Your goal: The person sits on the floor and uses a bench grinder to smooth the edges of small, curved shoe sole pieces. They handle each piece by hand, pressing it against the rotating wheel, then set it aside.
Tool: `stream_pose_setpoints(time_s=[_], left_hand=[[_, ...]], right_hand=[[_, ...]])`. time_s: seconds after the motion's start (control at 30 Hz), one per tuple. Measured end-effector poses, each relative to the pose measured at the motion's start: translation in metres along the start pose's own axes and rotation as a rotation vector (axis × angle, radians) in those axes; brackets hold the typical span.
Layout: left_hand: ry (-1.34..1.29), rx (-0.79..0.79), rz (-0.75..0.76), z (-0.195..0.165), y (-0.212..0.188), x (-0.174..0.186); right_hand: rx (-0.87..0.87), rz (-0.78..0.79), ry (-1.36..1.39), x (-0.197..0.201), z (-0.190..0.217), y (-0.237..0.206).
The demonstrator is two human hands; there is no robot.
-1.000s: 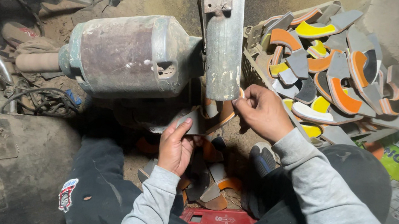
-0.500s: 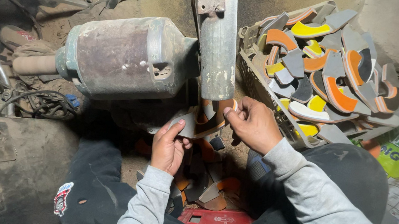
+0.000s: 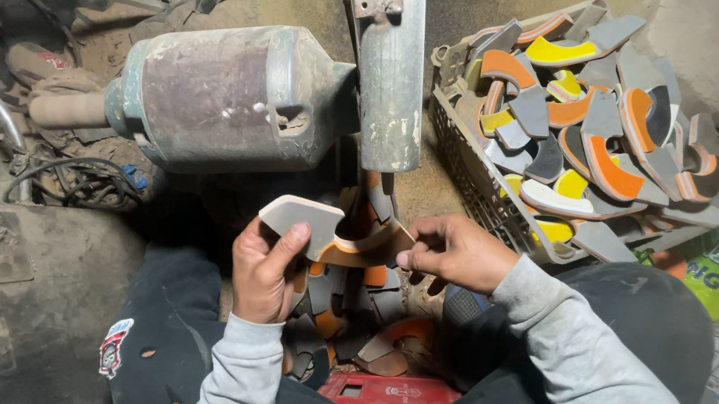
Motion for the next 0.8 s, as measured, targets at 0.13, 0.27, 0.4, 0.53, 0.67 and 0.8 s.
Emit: stream_pose_setpoints(time_s=[0.13,0.27,0.4,0.53,0.67,0.8], left_hand=[[-0.079,-0.002,0.044,0.002,-0.006,-0.005],[-0.201,0.037,0.034,0.007,-0.001,-0.003],[-0.163,0.099,-0.019,0.012,0.003,-0.002],[-0.1,0.191,-0.039,0.018,0.006,-0.006],[-0.23,0.394,0.012,0.04,0.009,-0.021],[-0.414,0.498,0.028,0.072,0.014,-0.032]], right_hand=[[-0.006,0.023,-0.081,-0.004,-0.006,-0.001],[0.013,0.088,-0.104,-0.003,-0.005,-0.005],[-0.042,0.134,-0.037,-0.002,-0.005,-0.007],[0.078,0.018,-0.079,0.004,-0.003,-0.004],[0.006,-0.267,0.279,0.021,0.0,0.007],[0.068,-0.356,0.215,0.041,0.008,0.019]])
Point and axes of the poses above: each hand's wrist, its own y-axis towards the middle knuckle, its own x-axis out of the back of the hand, z = x × y, the point moved 2 cm from there along y, towards the middle knuckle, and after that the axes turned 7 degrees about x, right-handed, at the moved point
